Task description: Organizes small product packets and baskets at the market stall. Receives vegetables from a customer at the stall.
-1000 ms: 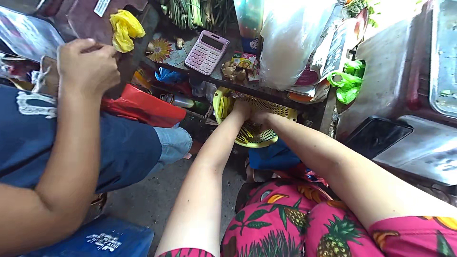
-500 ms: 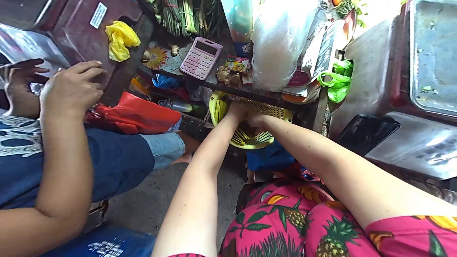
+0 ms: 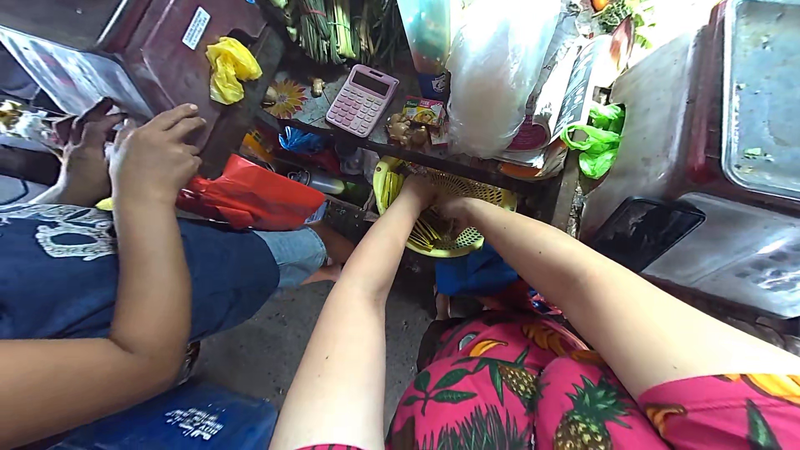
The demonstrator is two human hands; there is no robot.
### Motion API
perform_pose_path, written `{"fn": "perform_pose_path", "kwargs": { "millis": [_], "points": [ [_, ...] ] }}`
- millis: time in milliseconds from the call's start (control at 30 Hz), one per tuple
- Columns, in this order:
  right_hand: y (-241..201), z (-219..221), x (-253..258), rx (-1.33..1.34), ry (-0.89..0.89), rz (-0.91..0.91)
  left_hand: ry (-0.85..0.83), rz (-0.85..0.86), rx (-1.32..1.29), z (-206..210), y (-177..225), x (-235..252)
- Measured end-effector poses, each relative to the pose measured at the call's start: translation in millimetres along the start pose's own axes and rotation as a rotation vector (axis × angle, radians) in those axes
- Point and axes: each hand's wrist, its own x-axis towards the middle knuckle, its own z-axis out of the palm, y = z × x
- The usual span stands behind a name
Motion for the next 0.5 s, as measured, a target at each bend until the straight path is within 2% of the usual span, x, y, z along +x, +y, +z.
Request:
{"fn": "perform_pose_path", "kwargs": {
  "millis": [67, 133, 200, 300, 367, 433, 500],
  "points": [
    [-3.2, 0.0, 0.9, -0.362, 0.061, -0.073, -0.009, -0.028, -0.043, -3.8, 2.5, -6.5],
    [-4.7, -2.7, 10.0, -0.717, 0.092, -0.163, -0.017, -0.021, 0.028, -0.1, 1.0, -3.9],
    [-12.6, -4.8, 1.8, -0.859, 0.121, -0.236, -0.038, -0.033, 0.047, -4.9, 0.4, -5.8],
    [-37.1, -1.7, -63.4, -0.853, 0.207, -0.264, 0.004, -0.05, -0.111, -24.4, -1.2, -25.4],
    [-47.9, 4.7, -125.9, -0.8, 0.281, -0.296, 0.084, -0.108, -0.321, -40.0, 7.5, -67.1],
    [-41.0, 2.0, -186.4, -0.75, 0.348, -0.471, 0.111, -0.231, -0.538, -54.2, 29.6, -117.7],
    [-24.3, -15.0, -247.5, -0.717, 0.349, -0.627, 0.098, -0.205, -0.52, -41.6, 39.9, -138.8]
  ]
}}
